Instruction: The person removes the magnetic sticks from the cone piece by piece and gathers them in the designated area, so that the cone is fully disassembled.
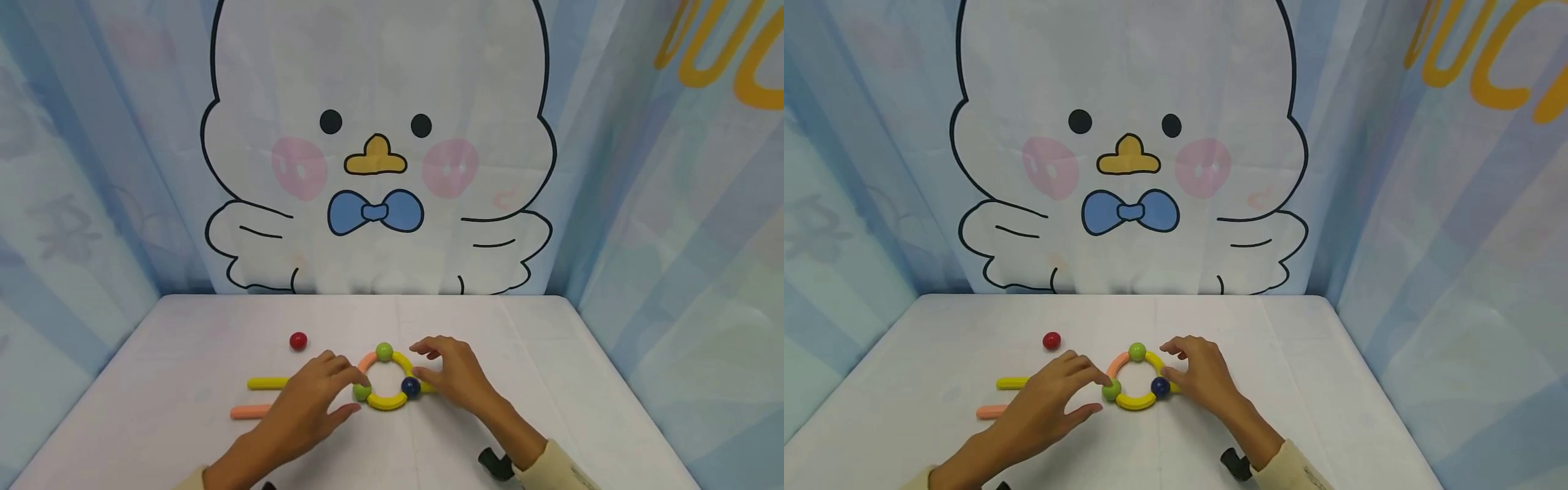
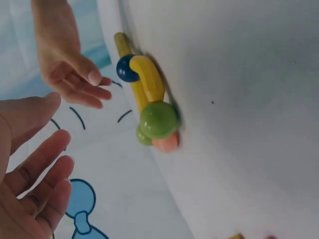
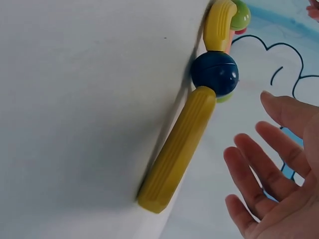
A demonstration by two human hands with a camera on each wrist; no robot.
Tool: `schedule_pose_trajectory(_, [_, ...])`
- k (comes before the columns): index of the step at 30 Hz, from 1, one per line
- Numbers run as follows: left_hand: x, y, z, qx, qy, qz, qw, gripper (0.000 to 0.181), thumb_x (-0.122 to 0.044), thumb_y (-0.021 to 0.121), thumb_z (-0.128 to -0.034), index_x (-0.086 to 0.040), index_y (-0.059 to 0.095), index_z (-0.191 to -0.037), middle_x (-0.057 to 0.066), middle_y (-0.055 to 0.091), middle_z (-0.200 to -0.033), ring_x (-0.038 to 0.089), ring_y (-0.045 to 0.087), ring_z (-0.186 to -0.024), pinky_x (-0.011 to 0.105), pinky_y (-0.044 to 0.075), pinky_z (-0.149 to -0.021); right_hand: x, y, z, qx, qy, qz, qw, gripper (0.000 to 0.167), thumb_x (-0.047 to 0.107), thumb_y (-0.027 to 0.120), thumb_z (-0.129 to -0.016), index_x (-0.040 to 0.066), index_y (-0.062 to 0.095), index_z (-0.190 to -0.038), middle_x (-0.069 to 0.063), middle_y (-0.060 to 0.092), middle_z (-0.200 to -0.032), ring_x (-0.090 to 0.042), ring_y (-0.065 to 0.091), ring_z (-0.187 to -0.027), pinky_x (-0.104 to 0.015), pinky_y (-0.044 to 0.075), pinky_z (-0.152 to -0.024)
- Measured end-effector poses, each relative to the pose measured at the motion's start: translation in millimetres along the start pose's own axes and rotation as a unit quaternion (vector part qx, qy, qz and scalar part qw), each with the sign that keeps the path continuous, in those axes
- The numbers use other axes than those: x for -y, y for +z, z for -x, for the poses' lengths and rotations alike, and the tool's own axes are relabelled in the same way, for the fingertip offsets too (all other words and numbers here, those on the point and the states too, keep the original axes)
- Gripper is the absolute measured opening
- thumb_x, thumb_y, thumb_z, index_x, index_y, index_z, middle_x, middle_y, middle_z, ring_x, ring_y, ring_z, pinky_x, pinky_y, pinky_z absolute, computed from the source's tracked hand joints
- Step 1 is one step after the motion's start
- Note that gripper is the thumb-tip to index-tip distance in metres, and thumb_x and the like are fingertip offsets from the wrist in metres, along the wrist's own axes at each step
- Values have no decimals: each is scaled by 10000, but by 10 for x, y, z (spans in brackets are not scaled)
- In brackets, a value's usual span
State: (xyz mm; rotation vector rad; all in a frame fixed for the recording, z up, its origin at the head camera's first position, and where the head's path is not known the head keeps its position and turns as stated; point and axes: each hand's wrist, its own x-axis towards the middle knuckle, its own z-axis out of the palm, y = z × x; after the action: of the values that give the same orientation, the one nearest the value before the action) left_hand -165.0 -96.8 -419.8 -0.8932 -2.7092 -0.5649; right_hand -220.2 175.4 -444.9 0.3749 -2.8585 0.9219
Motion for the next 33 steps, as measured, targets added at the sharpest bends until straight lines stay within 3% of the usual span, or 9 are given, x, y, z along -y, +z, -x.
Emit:
schedule_pose_trajectory(10, [-132, 288, -267, -123, 186, 684, 9974, 402, -217, 928, -838, -278, 729, -1182, -110, 716, -1190, 71, 552, -1009, 262, 571, -896, -136, -28, 132, 154, 164, -24, 9997, 330, 155, 908, -841, 200, 804, -1151, 31, 791, -1088, -156, 675, -1007, -434, 560, -913])
schedule_pose_trajectory(21, [-149, 585, -529, 196, 112, 1515, 9882, 338, -179, 888, -882, -229, 724, -1173, -79, 727, -1144, 128, 657, -1042, 284, 574, -930, -260, -42, 223, 402, 94, -8, 9991, 280, 165, 919, -830, 201, 816, -1088, 53, 787, -1058, -147, 671, -1003, -431, 569, -910])
schedule_pose_trajectory(25, [-134, 687, -613, 308, 124, 1411, 9894, 336, -195, 888, -885, -230, 735, -1181, -66, 744, -1146, 140, 685, -1018, 287, 573, -914, -297, -35, 231, 463, -55, -8, 9989, 255, 136, 920, -823, 193, 817, -1049, 49, 784, -1034, -134, 660, -974, -416, 558, -892])
schedule_pose_trajectory(33, [-137, 825, -746, 685, 134, 637, 9955, 355, -246, 918, -851, -211, 778, -1175, -61, 730, -1124, 91, 661, -1025, 300, 577, -949, -301, -18, 202, 617, -115, 86, 9980, 232, 67, 900, -828, 181, 805, -1006, 70, 757, -954, -121, 630, -930, -426, 521, -918])
